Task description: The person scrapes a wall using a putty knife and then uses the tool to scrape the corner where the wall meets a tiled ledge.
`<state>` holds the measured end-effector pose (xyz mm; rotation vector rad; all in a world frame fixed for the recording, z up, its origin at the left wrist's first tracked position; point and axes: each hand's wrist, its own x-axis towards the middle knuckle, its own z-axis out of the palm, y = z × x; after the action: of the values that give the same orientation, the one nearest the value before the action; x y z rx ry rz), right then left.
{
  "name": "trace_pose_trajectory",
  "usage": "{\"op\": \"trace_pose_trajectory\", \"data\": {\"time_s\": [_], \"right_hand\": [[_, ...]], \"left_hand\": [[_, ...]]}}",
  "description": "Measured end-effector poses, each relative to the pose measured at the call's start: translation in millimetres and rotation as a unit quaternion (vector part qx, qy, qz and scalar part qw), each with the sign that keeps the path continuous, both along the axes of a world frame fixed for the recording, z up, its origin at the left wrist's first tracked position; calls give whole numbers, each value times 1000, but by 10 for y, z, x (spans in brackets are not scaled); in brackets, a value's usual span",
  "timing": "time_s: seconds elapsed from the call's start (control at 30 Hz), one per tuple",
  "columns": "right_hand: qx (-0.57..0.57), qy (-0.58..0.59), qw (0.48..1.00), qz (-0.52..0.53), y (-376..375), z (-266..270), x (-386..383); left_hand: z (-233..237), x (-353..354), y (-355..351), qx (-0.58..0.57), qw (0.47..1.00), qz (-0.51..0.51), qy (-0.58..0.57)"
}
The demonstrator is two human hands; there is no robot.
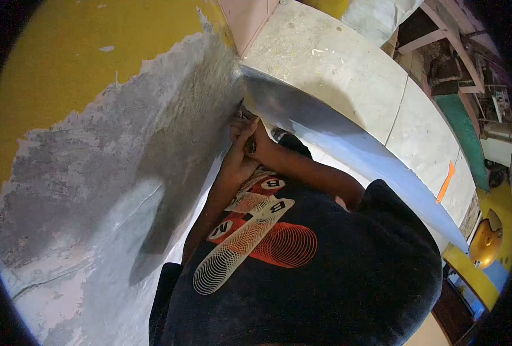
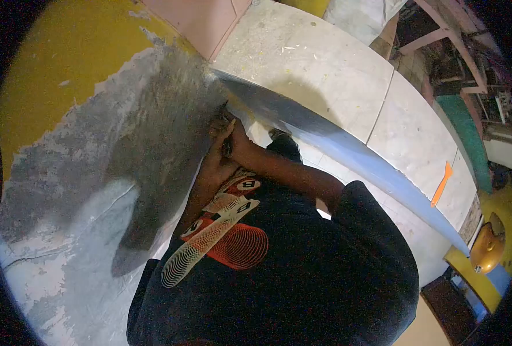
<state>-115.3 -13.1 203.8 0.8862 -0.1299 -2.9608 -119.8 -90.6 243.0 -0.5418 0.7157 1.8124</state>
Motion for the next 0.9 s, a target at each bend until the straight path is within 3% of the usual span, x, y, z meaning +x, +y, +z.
{"op": "trace_pose_trajectory", "data": {"time_s": [0.1, 0.2, 0.3, 0.4, 0.47, 0.5, 0.57, 0.6, 0.7, 0.77, 0.9], "right_hand": [[20, 35, 999, -8, 75, 21, -10], [-54, 58, 997, 24, 109, -173, -25], [135, 77, 988, 25, 134, -202, -21], [88, 30, 995, 30, 166, -161, 47], [139, 66, 988, -13, 133, -188, 54], [157, 80, 984, -28, 109, -265, 37], [-129, 221, 964, -66, 90, -789, -45], [-122, 232, 963, -65, 109, -747, -83], [-108, 176, 970, -126, 10, -588, 25], [65, -60, 996, -16, 71, -479, 59], [171, -144, 974, 13, -97, -385, 243]], "left_hand": [[14, -10, 44, 12, 1000, 7, -15], [28, -29, 103, 4, 1000, 15, 1], [-112, -28, 146, 14, 1000, 14, 4], [-212, -25, 136, 30, 999, 13, -24], [-107, 40, 151, 24, 999, 18, -33], [-9, 77, 162, -4, 1000, 15, 26], [41, 110, 170, -23, 995, 11, 96], [-59, 114, 156, 6, 998, 34, 48], [-213, 162, 50, 49, 998, 45, -18], [-283, 191, -12, 69, 997, 29, -32], [-338, 361, -169, 114, 987, 78, -81]]}}
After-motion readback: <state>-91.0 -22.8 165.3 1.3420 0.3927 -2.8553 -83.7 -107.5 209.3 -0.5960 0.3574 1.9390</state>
